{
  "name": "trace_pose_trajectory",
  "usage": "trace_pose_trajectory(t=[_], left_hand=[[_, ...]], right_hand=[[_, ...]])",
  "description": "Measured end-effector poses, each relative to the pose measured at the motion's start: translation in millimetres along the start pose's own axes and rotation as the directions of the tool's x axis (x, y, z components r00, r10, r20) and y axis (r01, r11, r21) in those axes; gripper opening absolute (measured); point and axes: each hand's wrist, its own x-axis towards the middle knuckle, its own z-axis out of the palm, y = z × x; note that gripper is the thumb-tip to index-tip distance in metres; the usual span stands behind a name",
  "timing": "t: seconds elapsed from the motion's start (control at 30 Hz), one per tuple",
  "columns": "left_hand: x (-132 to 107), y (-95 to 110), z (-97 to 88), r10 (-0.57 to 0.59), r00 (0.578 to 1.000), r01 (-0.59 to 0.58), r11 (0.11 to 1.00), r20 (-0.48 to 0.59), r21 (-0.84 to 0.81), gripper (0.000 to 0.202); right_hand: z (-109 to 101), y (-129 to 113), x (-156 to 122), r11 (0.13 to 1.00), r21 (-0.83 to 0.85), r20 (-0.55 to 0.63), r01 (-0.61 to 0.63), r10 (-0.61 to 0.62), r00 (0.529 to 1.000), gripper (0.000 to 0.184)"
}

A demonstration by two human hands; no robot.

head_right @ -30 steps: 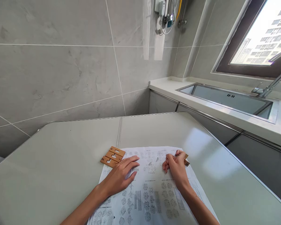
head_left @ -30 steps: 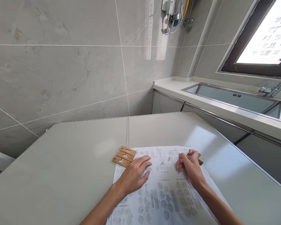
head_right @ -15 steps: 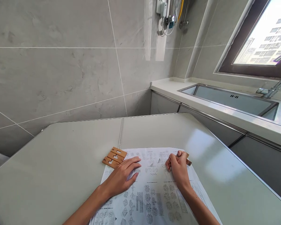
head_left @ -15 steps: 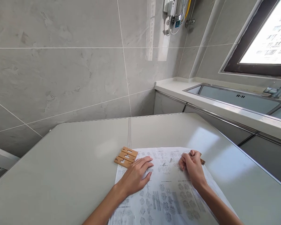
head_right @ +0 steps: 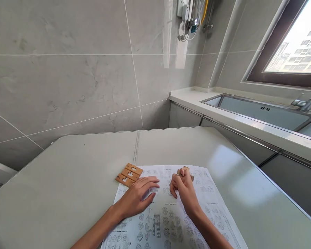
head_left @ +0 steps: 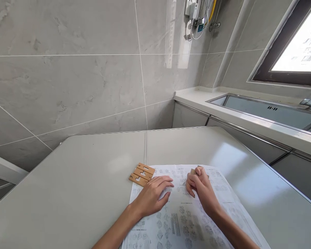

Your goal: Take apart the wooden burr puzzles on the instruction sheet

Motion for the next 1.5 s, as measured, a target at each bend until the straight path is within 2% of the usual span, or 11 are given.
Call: trace_pose_trajectory(t=[0.1,0.17,0.27,0.37,0.47,0.57,0.73,0.93,1.17,1.4,1.5], left_hand=[[0.8,3.8,-0.5,-0.126,0.991,0.11,0.966,-0.053,-0.234,0.028],[1.8,4.1,0.9,-0.213,0.975,0.165,0.887,-0.065,-0.432,0.03],[3.2,-0.2,4.4,-0.296,0.955,0.186,0.685,-0.036,-0.705,0.043],[3.6,-5.3,6.1,-0.323,0.946,0.166,0.438,0.019,-0.884,0.052],[3.1,-6.0,4.1,-0.268,0.956,0.17,0.189,0.116,-0.967,0.055],[2.2,-2.7,-0.2,-0.212,0.957,0.219,0.074,0.199,-0.973,0.062],[2.0,1.7,-4.8,-0.25,0.951,0.199,0.032,0.185,-0.98,0.054],[2.6,-0.8,-3.4,-0.329,0.939,0.13,0.08,0.096,-0.988,0.043],[5.7,-0.2,-2.3,-0.379,0.921,0.125,0.057,0.095,-0.99,0.039],[9.0,-6.1,-1.1,-0.403,0.915,0.039,-0.002,0.037,-0.999,0.036],[9.4,-7.4,-1.9,-0.415,0.909,0.027,-0.014,0.031,-1.0,0.035]], right_hand=[[15.0,-3.5,3.8,0.991,0.096,0.119,-0.093,0.081,0.99,0.038],[25.0,-4.5,6.4,0.986,0.119,0.205,-0.115,0.089,0.975,0.037],[42.1,-5.6,6.1,0.984,0.133,0.339,-0.117,0.066,0.939,0.034],[61.1,-8.7,-1.6,0.98,0.146,0.476,-0.136,0.051,0.878,0.031],[77.0,-12.1,-12.3,0.981,0.12,0.583,-0.153,0.056,0.811,0.029],[84.9,-11.6,-18.4,0.985,0.04,0.646,-0.166,0.101,0.757,0.027],[80.3,-5.1,-16.1,0.986,0.04,0.674,-0.161,0.093,0.733,0.026],[64.4,7.1,-11.6,0.967,0.136,0.713,-0.217,0.056,0.699,0.029],[45.8,20.3,4.3,0.862,0.266,0.756,-0.431,0.091,0.648,0.026],[42.1,24.8,12.7,0.852,0.28,0.657,-0.443,0.166,0.735,0.039],[41.0,27.1,14.2,0.858,0.254,0.643,-0.446,0.195,0.741,0.045]])
